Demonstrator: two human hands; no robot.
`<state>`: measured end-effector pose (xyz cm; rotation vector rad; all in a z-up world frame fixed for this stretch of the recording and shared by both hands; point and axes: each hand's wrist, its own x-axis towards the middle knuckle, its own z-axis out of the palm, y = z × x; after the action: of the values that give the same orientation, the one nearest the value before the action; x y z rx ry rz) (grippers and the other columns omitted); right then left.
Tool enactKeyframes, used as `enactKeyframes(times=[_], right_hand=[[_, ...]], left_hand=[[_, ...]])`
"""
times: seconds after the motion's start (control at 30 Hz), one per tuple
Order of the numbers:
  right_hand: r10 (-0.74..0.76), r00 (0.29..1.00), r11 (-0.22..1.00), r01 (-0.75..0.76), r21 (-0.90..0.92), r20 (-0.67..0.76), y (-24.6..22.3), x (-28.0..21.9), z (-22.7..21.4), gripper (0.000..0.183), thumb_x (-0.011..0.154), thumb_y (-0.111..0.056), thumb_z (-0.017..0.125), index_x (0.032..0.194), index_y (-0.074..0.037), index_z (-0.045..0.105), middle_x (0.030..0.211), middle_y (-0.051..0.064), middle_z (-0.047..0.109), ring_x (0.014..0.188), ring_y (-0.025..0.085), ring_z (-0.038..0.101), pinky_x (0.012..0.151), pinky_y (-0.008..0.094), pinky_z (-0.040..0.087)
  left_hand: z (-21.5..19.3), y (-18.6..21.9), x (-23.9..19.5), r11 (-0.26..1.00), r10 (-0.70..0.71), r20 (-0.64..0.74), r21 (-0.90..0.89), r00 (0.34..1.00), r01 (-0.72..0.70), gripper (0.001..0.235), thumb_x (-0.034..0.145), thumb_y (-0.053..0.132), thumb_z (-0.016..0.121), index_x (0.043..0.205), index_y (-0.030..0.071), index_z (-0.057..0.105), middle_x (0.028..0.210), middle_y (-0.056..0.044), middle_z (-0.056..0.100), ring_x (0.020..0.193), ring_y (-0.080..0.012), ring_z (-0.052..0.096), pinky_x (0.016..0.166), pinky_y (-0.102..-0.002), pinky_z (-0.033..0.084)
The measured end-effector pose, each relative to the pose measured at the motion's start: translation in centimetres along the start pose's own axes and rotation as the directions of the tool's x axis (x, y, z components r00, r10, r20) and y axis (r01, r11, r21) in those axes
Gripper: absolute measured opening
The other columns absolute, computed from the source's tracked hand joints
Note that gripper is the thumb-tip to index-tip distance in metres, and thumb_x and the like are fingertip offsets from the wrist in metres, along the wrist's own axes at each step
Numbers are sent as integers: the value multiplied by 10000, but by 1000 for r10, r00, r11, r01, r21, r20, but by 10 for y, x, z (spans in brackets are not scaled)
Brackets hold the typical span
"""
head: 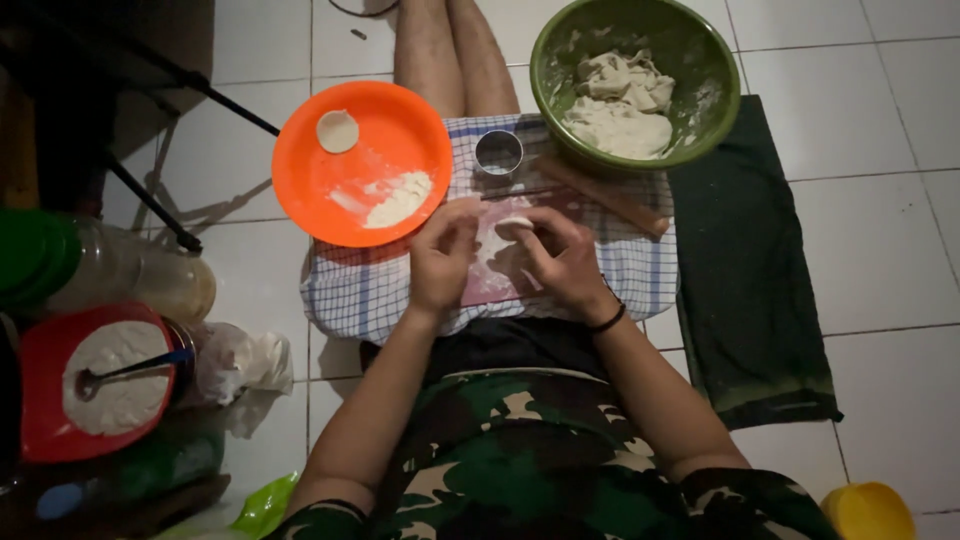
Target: A person sitting on the floor manually portions and shapes dough into small balls.
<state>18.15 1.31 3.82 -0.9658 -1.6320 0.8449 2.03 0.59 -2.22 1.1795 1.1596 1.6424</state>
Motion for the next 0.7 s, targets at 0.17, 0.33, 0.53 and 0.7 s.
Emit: enactKeyframes(times=[0.17, 0.33, 0.53, 0.7], right_hand=[[-122, 993, 988, 122, -96, 4, 24, -4, -4, 181, 889, 24, 750, 1037, -81, 763, 870, 114, 768, 808, 295, 759, 739, 378, 586], [-234, 972, 965, 236, -115, 33, 28, 2, -5, 233, 831, 79, 776, 1012, -65, 751, 957, 132, 762, 863, 359, 740, 794, 423, 580], [-255, 962, 947, 269, -177, 97, 30, 2, -7, 244, 817, 8, 830, 1032, -90, 768, 960, 99, 760, 849, 324, 742, 779, 406, 588], [-270, 936, 951, 296, -93, 224, 15, 6, -7, 642, 770, -85, 893, 1360, -78, 640, 1231, 164, 690, 946, 352, 701, 845, 468, 560]], left_hand=[[1, 9, 5, 993, -87, 100, -67, 991, 93, 302, 880, 9, 767, 1178, 52, 742, 1055, -132, 741, 878, -172, 691, 787, -334, 642], [3, 3, 1, 993, -102, 50, -56, 994, 105, 265, 822, 47, 852, 1077, 52, 782, 975, -119, 771, 880, -143, 703, 770, -313, 626], [7, 13, -1, 996, -85, 35, -9, 996, 85, 124, 864, 68, 822, 986, 71, 806, 818, -78, 765, 775, -119, 703, 724, -307, 616], [12, 36, 3, 991, -130, -33, -12, 991, 130, 72, 905, 137, 810, 953, 86, 795, 737, -65, 732, 661, -90, 645, 566, -264, 582]])
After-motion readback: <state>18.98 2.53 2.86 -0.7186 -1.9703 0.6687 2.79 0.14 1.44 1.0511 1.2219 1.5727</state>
